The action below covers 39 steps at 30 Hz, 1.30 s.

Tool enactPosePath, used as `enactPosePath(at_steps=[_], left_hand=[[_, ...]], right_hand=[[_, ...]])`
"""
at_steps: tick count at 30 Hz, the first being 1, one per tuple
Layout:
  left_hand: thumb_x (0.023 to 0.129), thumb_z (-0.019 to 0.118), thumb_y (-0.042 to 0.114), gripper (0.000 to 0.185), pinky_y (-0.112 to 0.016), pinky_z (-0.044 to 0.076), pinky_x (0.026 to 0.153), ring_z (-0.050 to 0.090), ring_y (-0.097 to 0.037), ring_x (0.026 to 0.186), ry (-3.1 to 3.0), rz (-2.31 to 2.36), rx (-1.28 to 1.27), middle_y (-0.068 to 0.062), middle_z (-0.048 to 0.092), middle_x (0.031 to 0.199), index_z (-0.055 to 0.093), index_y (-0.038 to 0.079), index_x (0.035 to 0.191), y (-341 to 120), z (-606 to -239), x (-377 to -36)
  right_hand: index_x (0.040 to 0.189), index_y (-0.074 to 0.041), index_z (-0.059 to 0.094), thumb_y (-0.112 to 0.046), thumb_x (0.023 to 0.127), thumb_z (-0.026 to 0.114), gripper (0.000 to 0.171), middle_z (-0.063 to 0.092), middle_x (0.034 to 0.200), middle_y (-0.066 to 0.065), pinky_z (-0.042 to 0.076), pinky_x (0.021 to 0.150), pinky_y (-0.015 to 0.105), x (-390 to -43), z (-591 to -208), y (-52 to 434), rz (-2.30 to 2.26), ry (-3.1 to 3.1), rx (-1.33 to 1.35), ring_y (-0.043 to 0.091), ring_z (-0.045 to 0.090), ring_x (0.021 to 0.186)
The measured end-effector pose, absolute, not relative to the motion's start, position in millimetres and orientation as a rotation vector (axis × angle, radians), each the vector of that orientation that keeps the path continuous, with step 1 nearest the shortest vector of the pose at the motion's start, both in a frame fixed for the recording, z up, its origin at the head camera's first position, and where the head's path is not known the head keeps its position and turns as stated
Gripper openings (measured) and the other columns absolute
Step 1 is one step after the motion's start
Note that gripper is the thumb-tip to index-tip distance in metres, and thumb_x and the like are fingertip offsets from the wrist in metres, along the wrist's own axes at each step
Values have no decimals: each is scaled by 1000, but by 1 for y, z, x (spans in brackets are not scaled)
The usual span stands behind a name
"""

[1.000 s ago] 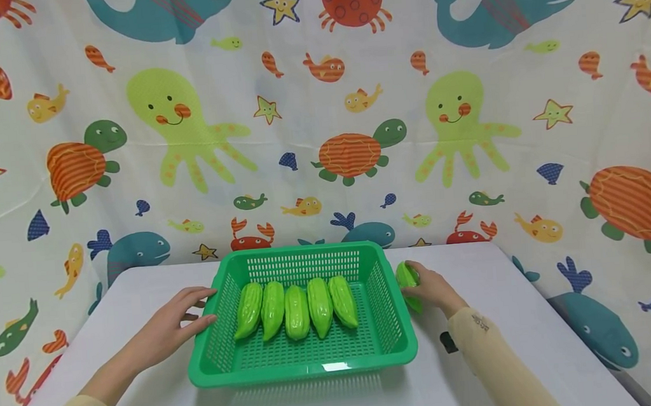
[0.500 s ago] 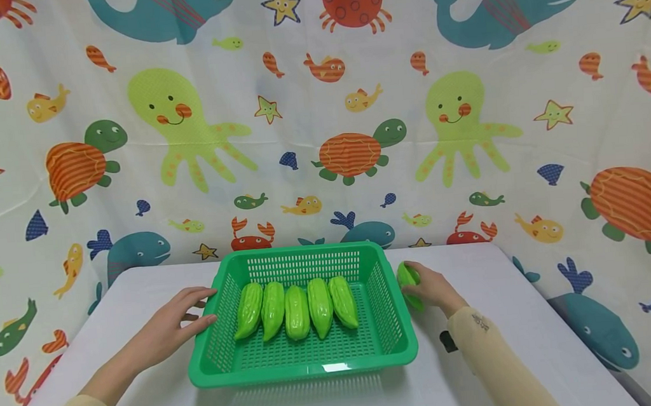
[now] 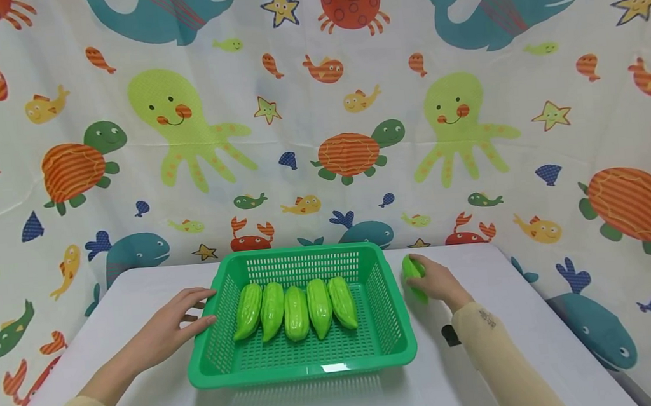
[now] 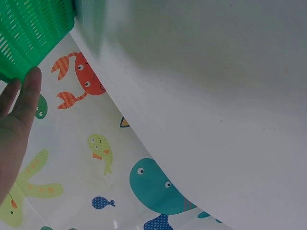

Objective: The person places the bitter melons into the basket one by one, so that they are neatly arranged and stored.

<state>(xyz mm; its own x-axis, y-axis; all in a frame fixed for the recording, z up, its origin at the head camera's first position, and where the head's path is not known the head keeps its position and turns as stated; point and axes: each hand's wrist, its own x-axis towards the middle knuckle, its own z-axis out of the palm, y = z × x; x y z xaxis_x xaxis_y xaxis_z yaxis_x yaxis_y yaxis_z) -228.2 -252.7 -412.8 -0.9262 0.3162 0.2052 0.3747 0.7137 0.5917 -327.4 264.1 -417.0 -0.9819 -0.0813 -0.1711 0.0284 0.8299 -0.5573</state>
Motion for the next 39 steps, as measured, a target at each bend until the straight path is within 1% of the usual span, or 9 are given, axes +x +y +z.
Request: enactPosePath(at_steps=[6, 9, 13, 19, 24, 29, 31, 36, 39], left_hand=[[95, 63, 39, 58, -40, 57, 85, 56, -37, 114, -2815, -997, -572, -18, 49, 135, 49, 1, 138, -253, -413, -228], [95, 63, 38, 57, -39, 57, 85, 57, -36, 113, -2807, -991, -572, -18, 50, 135, 49, 2, 137, -253, -414, -228], [95, 63, 37, 56, -40, 58, 85, 57, -35, 113, -2805, -994, -573, -17, 50, 134, 50, 2, 137, -253, -414, -228], [95, 63, 39, 58, -41, 58, 85, 57, -35, 113, -2808, -1001, -572, -18, 50, 134, 49, 2, 138, -253, -415, -228], [96, 62, 39, 58, -42, 57, 85, 56, -37, 114, -2817, -1002, -569, -19, 49, 135, 48, 2, 138, -252, -414, -228], [96, 62, 39, 59, -43, 57, 86, 55, -39, 115, -2825, -1007, -564, -19, 48, 136, 48, 2, 139, -252, -412, -228], [96, 63, 39, 59, -43, 57, 86, 55, -39, 115, -2826, -1006, -563, -19, 48, 136, 48, 1, 139, -252, -412, -228], [96, 63, 36, 57, -44, 57, 86, 56, -39, 115, -2821, -1005, -567, -19, 49, 136, 48, 1, 138, -252, -413, -228], [96, 63, 37, 58, -44, 57, 86, 56, -39, 115, -2820, -1003, -569, -19, 49, 136, 48, 1, 138, -253, -413, -228]], right_hand=[[154, -7, 25, -30, 96, 61, 72, 47, 132, 28, 50, 86, 54, -329, -405, 265, -900, 2842, -18, 40, 47, 108], [155, -9, 22, -33, 98, 57, 72, 47, 130, 26, 51, 83, 48, -330, -398, 265, -946, 2865, -2, 38, 47, 107], [157, -10, 18, -35, 100, 53, 71, 47, 129, 25, 50, 83, 47, -332, -389, 263, -996, 2908, 8, 37, 47, 107], [156, -10, 20, -31, 102, 51, 66, 46, 128, 27, 52, 81, 45, -333, -380, 260, -1050, 2926, -22, 37, 49, 104], [156, -11, 21, -33, 101, 52, 67, 44, 133, 27, 53, 84, 47, -330, -371, 256, -1082, 2924, -36, 38, 49, 107], [156, -12, 22, -35, 101, 53, 68, 43, 137, 29, 53, 83, 47, -329, -361, 252, -1085, 2961, -95, 38, 49, 108], [156, -12, 22, -34, 101, 53, 67, 42, 138, 29, 52, 83, 49, -329, -357, 250, -1091, 2976, -131, 39, 48, 110], [157, -16, 21, -36, 101, 53, 68, 40, 141, 28, 48, 91, 59, -329, -347, 245, -1097, 2971, -156, 42, 46, 116], [157, -19, 20, -39, 100, 53, 69, 41, 140, 27, 47, 92, 60, -328, -342, 241, -1098, 2964, -161, 42, 46, 116]])
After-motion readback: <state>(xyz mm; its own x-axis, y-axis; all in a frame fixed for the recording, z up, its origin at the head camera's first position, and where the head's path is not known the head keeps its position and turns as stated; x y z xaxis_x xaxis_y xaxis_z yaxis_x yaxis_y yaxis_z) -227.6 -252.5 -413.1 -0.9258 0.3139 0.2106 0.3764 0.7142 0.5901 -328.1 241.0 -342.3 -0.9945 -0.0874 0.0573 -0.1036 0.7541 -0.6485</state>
